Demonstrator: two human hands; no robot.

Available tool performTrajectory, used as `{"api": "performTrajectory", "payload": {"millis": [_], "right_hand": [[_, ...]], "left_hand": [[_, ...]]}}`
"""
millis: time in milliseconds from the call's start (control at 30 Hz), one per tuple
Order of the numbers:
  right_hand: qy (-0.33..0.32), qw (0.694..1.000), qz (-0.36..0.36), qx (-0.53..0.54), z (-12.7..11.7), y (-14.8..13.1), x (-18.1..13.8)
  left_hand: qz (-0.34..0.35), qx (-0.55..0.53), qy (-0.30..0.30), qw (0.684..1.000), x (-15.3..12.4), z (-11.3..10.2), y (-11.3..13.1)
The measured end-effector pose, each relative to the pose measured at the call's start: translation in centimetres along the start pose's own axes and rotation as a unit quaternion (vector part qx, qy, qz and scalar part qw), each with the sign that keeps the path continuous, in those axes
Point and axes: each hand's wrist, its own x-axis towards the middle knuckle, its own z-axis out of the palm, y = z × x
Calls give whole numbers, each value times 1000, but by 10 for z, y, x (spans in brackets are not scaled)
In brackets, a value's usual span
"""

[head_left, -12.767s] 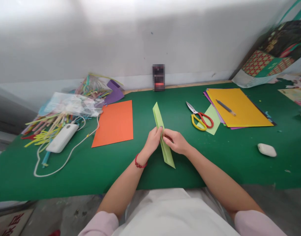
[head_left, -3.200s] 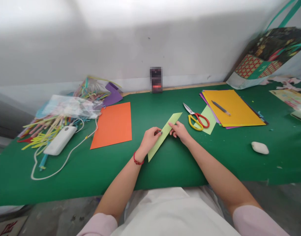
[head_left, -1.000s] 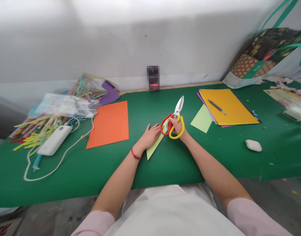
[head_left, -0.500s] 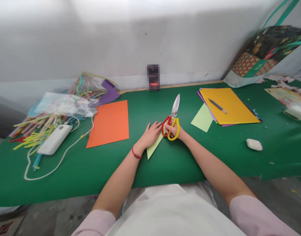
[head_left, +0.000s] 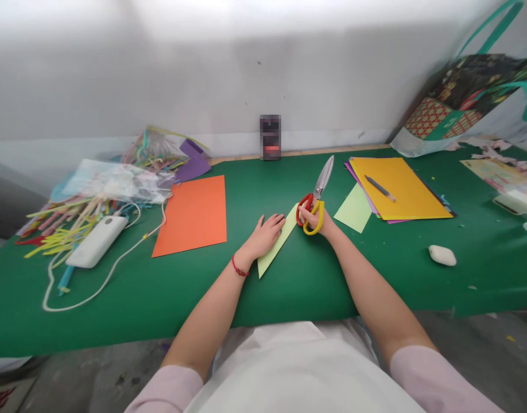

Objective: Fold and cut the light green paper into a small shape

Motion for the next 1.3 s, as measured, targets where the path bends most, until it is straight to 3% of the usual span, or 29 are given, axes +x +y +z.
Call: {"api": "performTrajectory", "payload": {"millis": [167,367,500,667,867,1067,1300], "right_hand": [[69,996,33,46,-9,1,2],[55,994,67,72,-2,-17,-5],[74,990,75,89,0,-21,-7],[131,980,99,116,-13,-22,-6],[175,972,89,128,-25,-26,-8],[111,981,82,139,-19,-32,-10],[-81,987,74,114,10,-35,-20]], "left_hand": [[-3,-8,-1,1000,0,-1,1],[-6,-14,3,1000,-1,0,1],[-27,-40,47,998,-1,2,1],[-57,-123,96,986,0,1,-3],[-41,-134,45,989,-2,-7,-4],[-21,-106,29,994,-3,-4,-7],[-50,-72,40,995,-3,-1,-8]]}}
